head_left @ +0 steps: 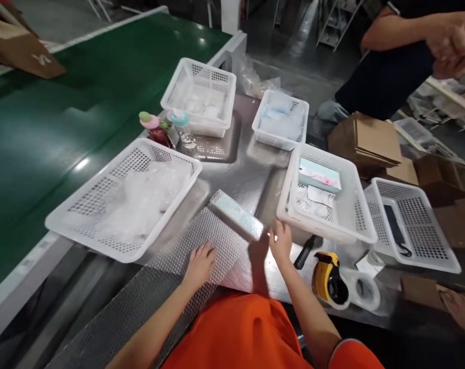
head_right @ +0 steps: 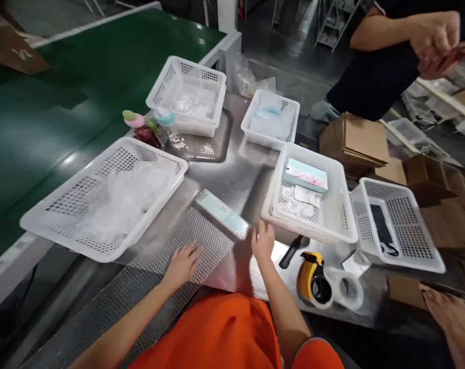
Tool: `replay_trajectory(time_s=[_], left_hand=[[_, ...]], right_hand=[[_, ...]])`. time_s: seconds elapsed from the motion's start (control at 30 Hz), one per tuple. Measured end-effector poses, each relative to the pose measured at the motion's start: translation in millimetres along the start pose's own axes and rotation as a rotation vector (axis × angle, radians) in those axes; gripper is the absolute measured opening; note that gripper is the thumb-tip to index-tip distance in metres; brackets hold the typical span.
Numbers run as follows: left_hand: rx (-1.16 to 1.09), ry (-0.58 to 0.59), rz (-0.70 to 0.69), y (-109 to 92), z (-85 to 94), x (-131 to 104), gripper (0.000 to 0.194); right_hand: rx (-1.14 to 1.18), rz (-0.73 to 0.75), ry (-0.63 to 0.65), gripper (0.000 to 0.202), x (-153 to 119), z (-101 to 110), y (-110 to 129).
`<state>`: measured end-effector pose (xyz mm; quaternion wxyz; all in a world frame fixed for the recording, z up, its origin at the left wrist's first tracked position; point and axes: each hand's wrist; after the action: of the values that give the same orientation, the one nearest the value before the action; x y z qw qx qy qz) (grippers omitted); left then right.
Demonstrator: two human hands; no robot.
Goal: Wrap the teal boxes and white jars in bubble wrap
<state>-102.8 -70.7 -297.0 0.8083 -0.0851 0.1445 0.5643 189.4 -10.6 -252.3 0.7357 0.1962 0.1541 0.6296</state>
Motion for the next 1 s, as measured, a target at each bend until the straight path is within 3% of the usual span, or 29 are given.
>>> replay_trajectory(time_s=[0.07, 0.17, 0.3, 0.4, 0.5, 0.6, 0.73, 0.8, 0.9, 1.0], left_hand=[[0.009, -0.037, 0.069, 6, 13.3, 12, 0.043], [0.021, -0.028, 0.151, 16, 28.8, 35, 0.045], [0.024, 0.04, 0.189, 31, 35.4, 63, 0.059], [0.004, 0.097, 0.214, 44, 33.1, 77, 0.074], [-0.044, 0.154, 0.23, 54, 28.5, 82, 0.085], [-0.087, 0.158, 0.218, 61, 24.8, 81, 0.093], [-0.113, 0.14, 0.215, 68, 24.0, 75, 0.093], [-0.119, 0.133, 0.206, 71, 24.9, 73, 0.087], [-0.122, 0.118, 0.191, 74, 26.4, 72, 0.081], [-0.127, 0.11, 0.199, 74, 27.4, 73, 0.082]], right_hand=[[-0.031, -0.345, -0.163, 0.05, -30, 12, -33], [-0.058, -0.591, -0.242, 0.065, -54, 20, -72], [0.013, -0.694, -0.163, 0.06, -54, 23, -94], [0.086, -0.663, -0.031, 0.047, -65, 27, -87], [0.191, -0.439, 0.068, 0.043, -85, 24, -54], [0.278, -0.121, 0.269, 0.044, -86, 0, 4], [0.09, 0.009, 0.487, 0.04, -43, -59, 90], [0.029, 0.052, 0.534, 0.037, -18, -87, 120], [-0.002, 0.108, 0.574, 0.033, 7, -117, 142], [-0.049, 0.143, 0.599, 0.032, 17, -132, 149]])
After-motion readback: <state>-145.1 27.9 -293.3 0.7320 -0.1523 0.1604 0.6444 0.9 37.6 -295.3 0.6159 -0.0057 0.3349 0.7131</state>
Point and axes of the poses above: each hand's wrist, its own x-axis towards the middle knuckle, its own z-axis out of the back of the hand, y = z × x, and after that the axes turned 15 degrees about x, right-handed
